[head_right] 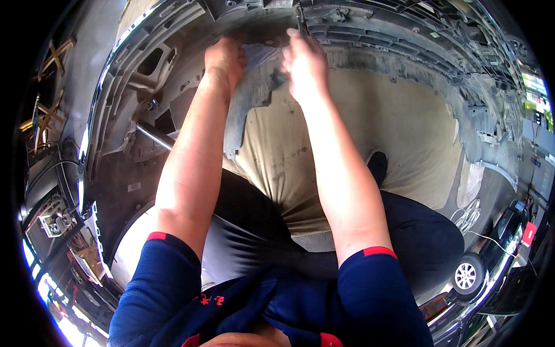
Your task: The person retrieves and assembles a socket tool from a toolkit, then removes screws from a car bumper assembly using the tool.
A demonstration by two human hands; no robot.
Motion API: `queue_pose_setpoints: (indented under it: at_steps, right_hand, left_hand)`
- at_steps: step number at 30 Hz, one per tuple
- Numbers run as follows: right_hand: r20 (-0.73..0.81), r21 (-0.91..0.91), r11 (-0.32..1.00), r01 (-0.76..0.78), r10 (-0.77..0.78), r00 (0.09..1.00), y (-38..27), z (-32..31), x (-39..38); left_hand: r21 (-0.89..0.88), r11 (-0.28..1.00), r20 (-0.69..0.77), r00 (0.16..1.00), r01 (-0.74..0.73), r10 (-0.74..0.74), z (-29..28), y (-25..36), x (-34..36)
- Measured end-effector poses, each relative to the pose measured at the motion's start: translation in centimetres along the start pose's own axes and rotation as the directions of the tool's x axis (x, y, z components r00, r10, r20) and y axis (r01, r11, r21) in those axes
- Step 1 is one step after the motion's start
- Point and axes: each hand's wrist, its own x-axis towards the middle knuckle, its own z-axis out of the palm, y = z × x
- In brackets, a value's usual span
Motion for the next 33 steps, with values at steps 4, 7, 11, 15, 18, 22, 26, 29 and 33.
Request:
queue_pose_setpoints:
  at_steps: [4,7,11,15,18,22,26,29,33]
  right_hand:
    - [0.038,-0.573,0.764,0.297,-0.337,0.941,0.6,-0.4,0.4]
    - [0.165,0.332,0.929,-0.163,0.113,0.98,-0.7,0.2,-0.3]
    - [-0.039,-0.135,0.99,0.043,-0.048,0.998,0.4,0.0,0.7]
    - [0.056,-0.148,0.98,0.132,-0.124,0.991,0.4,-0.2,0.7]
    - [0.309,0.377,0.909,-0.175,0.055,0.949,-0.6,-1.4,0.6]
    - [0.189,-0.942,0.12,0.314,-0.583,0.79,1.0,-1.1,0.9]
    - [0.205,0.449,0.872,-0.196,0.113,0.972,-1.4,0.1,-0.5]
    - [0.052,-0.235,0.953,0.192,-0.185,0.981,-0.6,-0.8,0.3]
    - [0.026,-0.583,0.766,0.271,-0.316,0.948,0.0,-0.2,0.6]
  left_hand:
    - [-0.007,1.0,0.009,1.0,0.012,-0.012,0.5,-0.1,0.1]
    - [-0.019,1.0,0.018,1.0,0.003,-0.002,-0.7,-0.2,1.1]
    - [-0.018,0.999,0.01,0.999,0.041,-0.041,-0.1,-0.2,0.9]
    - [-0.03,0.999,-0.028,0.999,0.043,-0.044,0.3,0.3,0.0]
    - [-0.049,0.998,-0.017,0.999,0.029,-0.03,0.2,0.3,0.0]
    - [-0.033,0.999,-0.024,0.999,0.043,-0.044,0.4,0.3,0.0]
    - [-0.034,0.999,-0.007,0.999,0.036,-0.036,0.0,0.3,0.1]
    - [-0.066,0.997,0.004,0.999,0.036,-0.036,0.2,0.3,0.2]
    - [-0.033,0.998,0.013,0.998,0.058,-0.058,0.0,0.2,0.4]
